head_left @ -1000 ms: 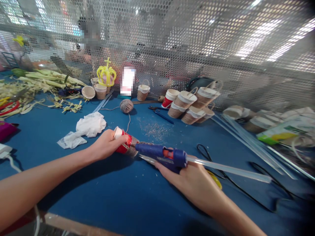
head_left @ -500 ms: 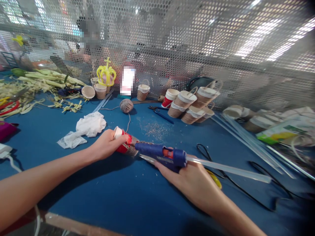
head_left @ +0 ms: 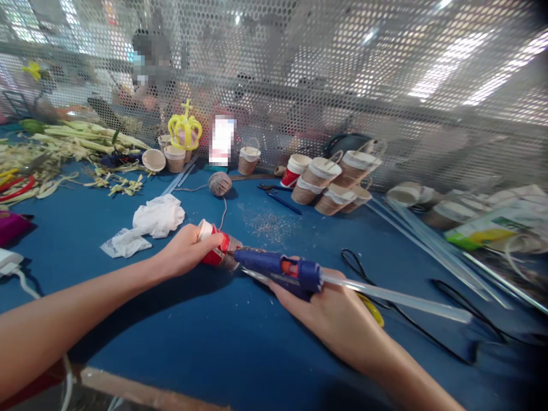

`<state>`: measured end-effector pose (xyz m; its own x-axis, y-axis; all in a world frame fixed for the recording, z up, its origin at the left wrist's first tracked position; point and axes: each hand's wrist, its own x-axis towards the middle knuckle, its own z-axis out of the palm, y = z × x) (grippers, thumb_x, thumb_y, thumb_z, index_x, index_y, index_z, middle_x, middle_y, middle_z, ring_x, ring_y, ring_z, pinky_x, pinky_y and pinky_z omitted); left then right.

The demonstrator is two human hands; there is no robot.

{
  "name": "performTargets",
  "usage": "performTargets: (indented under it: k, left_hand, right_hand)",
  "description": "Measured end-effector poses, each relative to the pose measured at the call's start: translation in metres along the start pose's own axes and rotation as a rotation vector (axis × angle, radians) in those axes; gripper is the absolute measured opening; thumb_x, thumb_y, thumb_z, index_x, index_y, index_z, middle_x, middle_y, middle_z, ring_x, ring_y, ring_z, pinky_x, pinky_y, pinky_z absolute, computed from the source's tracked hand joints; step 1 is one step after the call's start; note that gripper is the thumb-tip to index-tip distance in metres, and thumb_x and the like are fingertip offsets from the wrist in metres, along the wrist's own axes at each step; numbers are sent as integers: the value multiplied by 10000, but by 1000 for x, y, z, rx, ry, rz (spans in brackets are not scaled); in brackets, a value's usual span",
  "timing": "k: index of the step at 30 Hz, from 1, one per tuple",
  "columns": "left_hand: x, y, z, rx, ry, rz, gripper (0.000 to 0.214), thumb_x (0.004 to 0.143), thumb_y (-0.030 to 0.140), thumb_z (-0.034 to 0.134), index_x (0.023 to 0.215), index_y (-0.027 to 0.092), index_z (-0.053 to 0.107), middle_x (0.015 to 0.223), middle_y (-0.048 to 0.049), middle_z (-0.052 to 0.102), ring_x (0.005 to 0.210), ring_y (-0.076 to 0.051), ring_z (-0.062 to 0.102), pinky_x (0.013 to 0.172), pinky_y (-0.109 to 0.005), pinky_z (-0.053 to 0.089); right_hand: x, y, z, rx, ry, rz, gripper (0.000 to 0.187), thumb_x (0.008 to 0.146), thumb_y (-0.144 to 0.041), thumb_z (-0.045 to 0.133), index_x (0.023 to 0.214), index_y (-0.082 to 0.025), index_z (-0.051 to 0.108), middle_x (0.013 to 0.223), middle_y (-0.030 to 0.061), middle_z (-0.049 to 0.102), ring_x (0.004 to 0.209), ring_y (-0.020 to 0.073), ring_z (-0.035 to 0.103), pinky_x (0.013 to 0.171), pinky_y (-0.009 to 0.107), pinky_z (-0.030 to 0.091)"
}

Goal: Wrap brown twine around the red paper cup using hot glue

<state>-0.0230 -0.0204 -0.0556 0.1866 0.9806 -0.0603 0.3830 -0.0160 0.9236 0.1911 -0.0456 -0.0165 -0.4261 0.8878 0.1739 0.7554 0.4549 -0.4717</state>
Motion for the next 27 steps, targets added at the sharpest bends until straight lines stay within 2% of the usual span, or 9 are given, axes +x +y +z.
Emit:
performTargets:
  k: [5, 16, 21, 27]
  left_hand:
    - [0, 1, 0, 17, 10, -16, 336, 750, 400, 414, 506, 170, 385, 488, 58, 304, 466, -80, 268, 422, -212, 182]
    - [0, 0, 1, 6, 11, -34, 338, 754, 397, 418, 517, 157, 420, 490, 52, 340, 468, -79, 291, 418, -203, 200]
    - [0, -3, 0, 4, -11, 34, 341, 776, 379, 415, 594, 119, 538, 516, 30, 431, 481, -83, 339, 436, -204, 249]
    - [-1, -1, 0, -10, -28, 81, 369, 786, 397, 426, 628, 110, 595, 543, 17, 500, 499, -89, 391, 459, -196, 295]
  right_hand:
    - [-3, 2, 2, 3, -35, -19, 133, 752, -261, 505, 679, -198, 597, 595, -20, 614, 532, 136, 556, 513, 226, 427]
    - [-3, 4, 1, 3, -8, -45, 114, 751, -247, 510, 709, -193, 602, 618, -10, 622, 555, 139, 564, 522, 223, 433]
    - [2, 2, -1, 22, 3, -35, 158, 755, -237, 483, 638, -196, 579, 562, -11, 607, 503, 134, 543, 503, 233, 435]
    - [5, 1, -4, 12, 15, 35, 140, 746, -245, 485, 701, -198, 608, 601, 7, 633, 524, 141, 559, 527, 247, 458]
